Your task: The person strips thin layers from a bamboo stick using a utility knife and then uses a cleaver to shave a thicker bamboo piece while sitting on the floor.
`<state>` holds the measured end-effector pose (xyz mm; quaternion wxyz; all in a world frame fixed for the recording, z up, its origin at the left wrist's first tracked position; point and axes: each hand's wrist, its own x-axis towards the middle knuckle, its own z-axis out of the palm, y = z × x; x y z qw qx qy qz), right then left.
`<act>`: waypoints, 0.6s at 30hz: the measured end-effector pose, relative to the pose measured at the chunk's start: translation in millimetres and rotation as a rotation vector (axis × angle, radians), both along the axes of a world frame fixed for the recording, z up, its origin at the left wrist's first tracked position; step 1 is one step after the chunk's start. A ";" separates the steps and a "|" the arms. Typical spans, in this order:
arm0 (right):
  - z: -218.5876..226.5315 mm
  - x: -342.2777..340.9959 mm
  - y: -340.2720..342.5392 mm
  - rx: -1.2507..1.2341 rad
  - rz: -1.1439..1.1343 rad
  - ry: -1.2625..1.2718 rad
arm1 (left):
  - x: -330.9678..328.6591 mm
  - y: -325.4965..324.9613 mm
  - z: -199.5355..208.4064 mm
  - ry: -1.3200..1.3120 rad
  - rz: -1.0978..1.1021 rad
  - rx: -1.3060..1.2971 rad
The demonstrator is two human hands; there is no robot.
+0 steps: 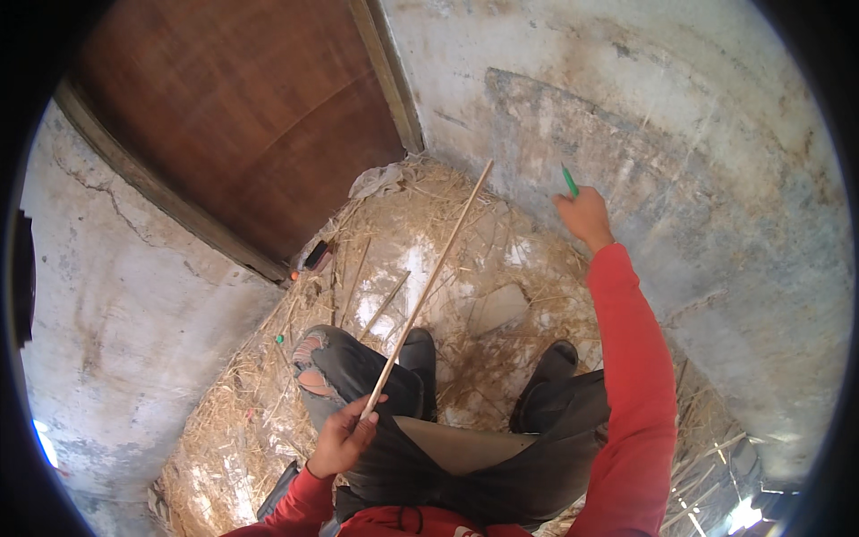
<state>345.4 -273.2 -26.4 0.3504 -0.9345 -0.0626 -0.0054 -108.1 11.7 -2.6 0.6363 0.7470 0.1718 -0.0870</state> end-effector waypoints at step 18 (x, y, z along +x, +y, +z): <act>70.1 -83.5 70.2 0.832 0.255 0.208 | 26.5 -14.1 -4.1 0.039 -0.167 -0.142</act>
